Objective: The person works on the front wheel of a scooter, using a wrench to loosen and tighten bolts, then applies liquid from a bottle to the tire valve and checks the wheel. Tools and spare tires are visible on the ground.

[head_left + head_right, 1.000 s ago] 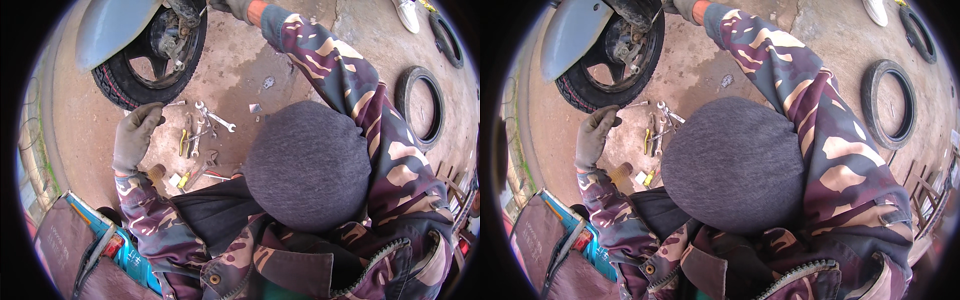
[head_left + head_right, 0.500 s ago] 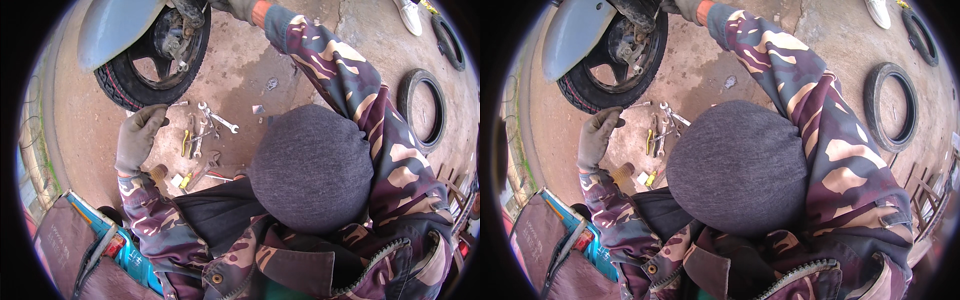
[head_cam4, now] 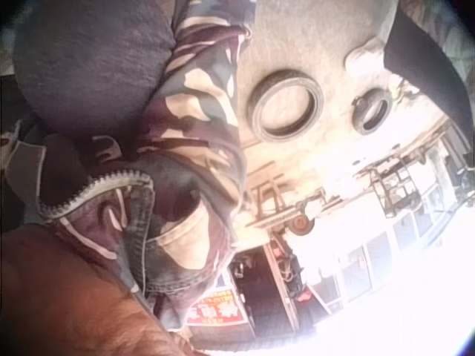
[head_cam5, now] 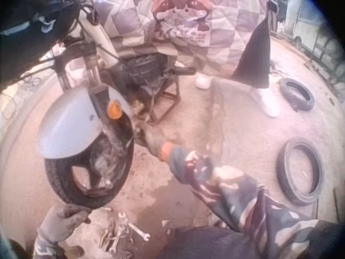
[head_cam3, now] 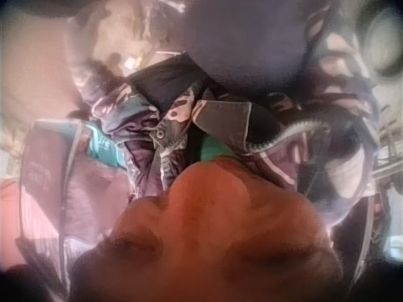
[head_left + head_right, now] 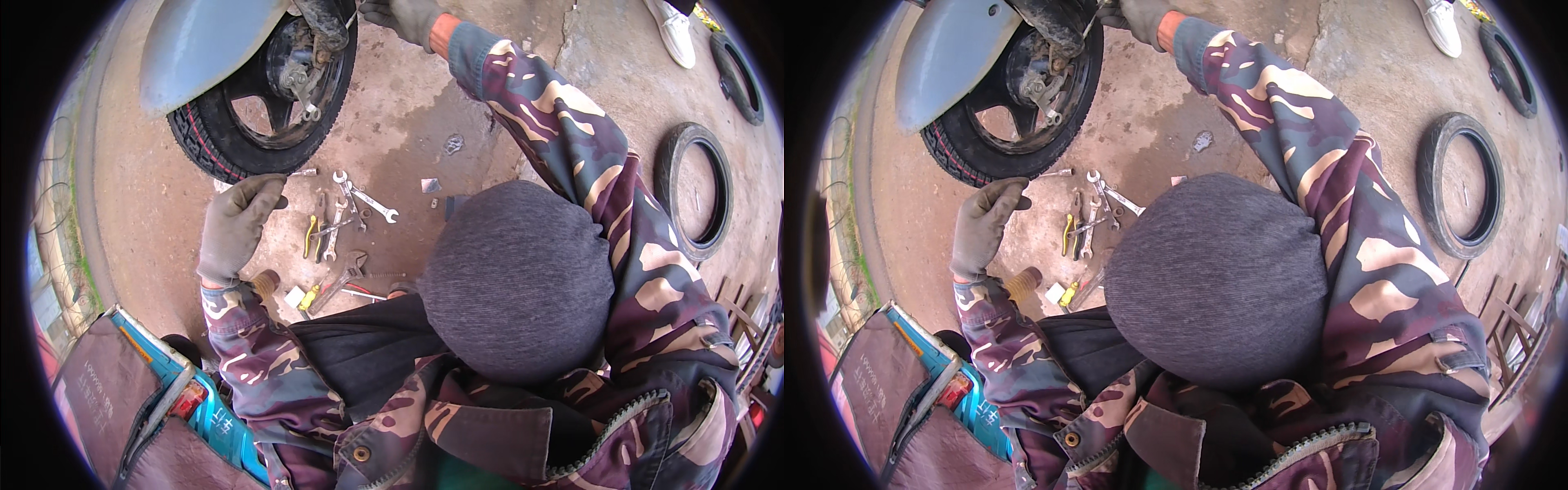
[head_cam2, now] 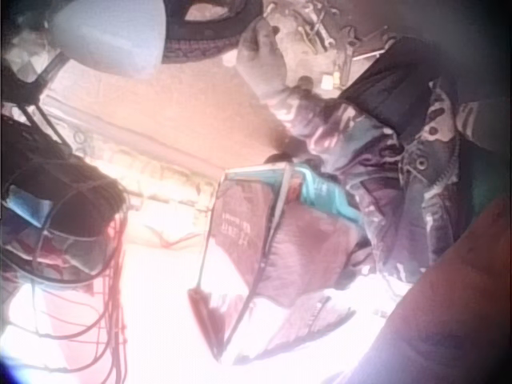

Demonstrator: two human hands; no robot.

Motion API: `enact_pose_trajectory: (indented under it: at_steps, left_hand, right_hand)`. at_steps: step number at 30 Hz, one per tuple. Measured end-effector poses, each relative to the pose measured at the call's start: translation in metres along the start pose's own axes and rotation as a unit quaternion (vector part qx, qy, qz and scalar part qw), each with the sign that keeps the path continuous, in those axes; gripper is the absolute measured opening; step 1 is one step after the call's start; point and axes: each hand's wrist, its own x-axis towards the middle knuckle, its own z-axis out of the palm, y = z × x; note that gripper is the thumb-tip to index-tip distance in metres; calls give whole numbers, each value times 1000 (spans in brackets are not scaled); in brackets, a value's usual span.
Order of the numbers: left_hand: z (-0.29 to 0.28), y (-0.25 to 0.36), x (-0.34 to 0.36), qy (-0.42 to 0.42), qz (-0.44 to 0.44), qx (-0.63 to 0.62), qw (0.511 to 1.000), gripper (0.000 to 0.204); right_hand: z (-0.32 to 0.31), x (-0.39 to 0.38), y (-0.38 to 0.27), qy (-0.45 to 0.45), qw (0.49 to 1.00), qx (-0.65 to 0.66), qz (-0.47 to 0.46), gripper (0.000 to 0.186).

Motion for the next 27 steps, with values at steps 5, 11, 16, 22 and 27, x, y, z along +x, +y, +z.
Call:
enact_pose_trajectory:
  at_steps: [5, 11, 16, 22, 27]
  left_hand:
    - [0, 1, 0, 5, -8, -7, 1000, 32]
    - [0, -1, -1, 1, 8, -30, 1000, 33]
    - [-1, -3, 0, 1, 5, -22, 1000, 32]
    - [0, -2, 0, 1, 5, -10, 1000, 33]
    - [-1, 1, 0, -1, -18, 7, 1000, 34]
  right_hand:
    - [3, -5, -4, -2, 1000, -12, 7, 17]
    - [0, -5, -2, -19, 1000, -18, -1, 18]
    - [2, -5, 2, 17, 998, -62, 8, 19]
    - [9, 18, 14, 21, 997, -72, 3, 17]
    - [17, 19, 21, -69, 984, -141, 82, 21]
